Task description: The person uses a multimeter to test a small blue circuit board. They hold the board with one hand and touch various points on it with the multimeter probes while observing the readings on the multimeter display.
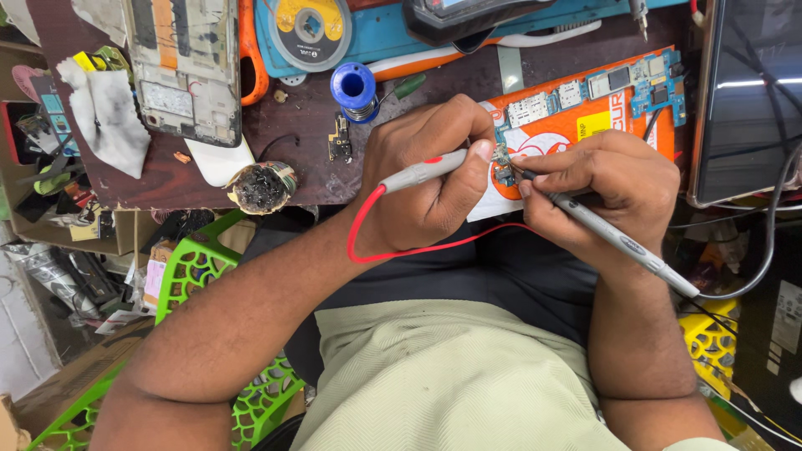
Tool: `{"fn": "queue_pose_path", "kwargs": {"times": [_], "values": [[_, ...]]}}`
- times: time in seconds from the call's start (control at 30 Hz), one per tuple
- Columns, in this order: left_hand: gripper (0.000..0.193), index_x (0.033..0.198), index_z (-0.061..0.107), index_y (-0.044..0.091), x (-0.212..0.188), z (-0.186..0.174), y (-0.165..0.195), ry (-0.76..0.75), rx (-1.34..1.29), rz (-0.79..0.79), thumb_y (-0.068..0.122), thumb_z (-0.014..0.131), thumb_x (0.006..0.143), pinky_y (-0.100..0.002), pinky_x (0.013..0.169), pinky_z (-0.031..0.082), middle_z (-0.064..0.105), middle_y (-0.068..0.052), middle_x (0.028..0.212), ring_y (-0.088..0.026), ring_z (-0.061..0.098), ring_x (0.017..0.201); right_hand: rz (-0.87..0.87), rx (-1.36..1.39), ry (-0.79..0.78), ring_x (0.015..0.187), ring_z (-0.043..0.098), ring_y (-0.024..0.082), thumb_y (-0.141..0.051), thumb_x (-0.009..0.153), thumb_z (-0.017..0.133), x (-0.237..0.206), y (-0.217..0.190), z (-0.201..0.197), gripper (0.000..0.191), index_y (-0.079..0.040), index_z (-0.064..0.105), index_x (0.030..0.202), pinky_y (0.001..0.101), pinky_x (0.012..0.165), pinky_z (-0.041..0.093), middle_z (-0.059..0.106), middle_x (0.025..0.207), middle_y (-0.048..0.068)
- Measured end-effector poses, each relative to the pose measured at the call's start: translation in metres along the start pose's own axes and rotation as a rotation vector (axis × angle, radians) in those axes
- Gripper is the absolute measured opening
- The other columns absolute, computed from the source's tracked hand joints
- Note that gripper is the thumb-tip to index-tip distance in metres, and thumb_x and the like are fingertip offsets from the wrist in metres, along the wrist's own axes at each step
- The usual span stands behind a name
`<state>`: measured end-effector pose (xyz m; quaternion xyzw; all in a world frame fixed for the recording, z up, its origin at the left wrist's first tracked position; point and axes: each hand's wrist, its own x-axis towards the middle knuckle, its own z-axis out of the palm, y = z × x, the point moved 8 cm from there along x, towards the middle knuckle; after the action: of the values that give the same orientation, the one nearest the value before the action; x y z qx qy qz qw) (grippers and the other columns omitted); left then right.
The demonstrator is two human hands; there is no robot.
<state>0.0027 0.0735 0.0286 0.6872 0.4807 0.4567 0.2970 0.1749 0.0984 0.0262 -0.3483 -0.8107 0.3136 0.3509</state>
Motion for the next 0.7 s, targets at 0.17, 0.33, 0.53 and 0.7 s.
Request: {"fn": "queue_pose_path", "kwargs": {"times": [0.17,0.33,0.53,0.7], "values": [[0.012,0.102,0.058,0.005,0.0000,0.0003,-0.0004,-0.002,-0.004,-0.002,0.015,0.054,0.109,-0.034,0.065,0.052,0.065,-0.008,0.080,-0.023,0.068,0.071,0.007,0.016,-0.011,0.078,0.074,0.016,0.002,0.083,0.084,-0.0071,0.0078,0.0003,0.018,-0.004,0.067,0.085,0.0247,0.069,0.055,0.077,0.093,0.011],[0.012,0.102,0.058,0.006,0.0005,0.0002,-0.0003,-0.005,-0.005,-0.006,0.015,0.054,0.108,-0.034,0.065,0.052,0.065,-0.008,0.079,-0.023,0.068,0.071,0.010,0.014,-0.015,0.079,0.073,0.016,0.002,0.084,0.086,-0.0081,0.0062,0.0005,0.019,-0.004,0.067,0.085,0.0246,0.069,0.055,0.077,0.093,0.011],[0.013,0.101,0.058,0.006,0.0000,-0.0001,0.0001,-0.002,0.007,-0.008,0.015,0.054,0.109,-0.035,0.066,0.052,0.065,-0.008,0.080,-0.024,0.068,0.072,0.014,0.013,-0.010,0.081,0.073,0.016,0.002,0.085,0.086,-0.0067,0.0049,0.0007,0.020,-0.004,0.067,0.086,0.0251,0.071,0.056,0.077,0.093,0.010],[0.013,0.100,0.057,0.006,0.0003,-0.0005,-0.0001,-0.002,0.006,-0.005,0.016,0.054,0.109,-0.035,0.068,0.052,0.065,-0.009,0.081,-0.025,0.068,0.074,0.024,0.009,-0.014,0.081,0.073,0.017,0.002,0.085,0.085,-0.0062,0.0043,0.0004,0.019,-0.004,0.067,0.086,0.0256,0.072,0.056,0.077,0.093,0.010]]}}
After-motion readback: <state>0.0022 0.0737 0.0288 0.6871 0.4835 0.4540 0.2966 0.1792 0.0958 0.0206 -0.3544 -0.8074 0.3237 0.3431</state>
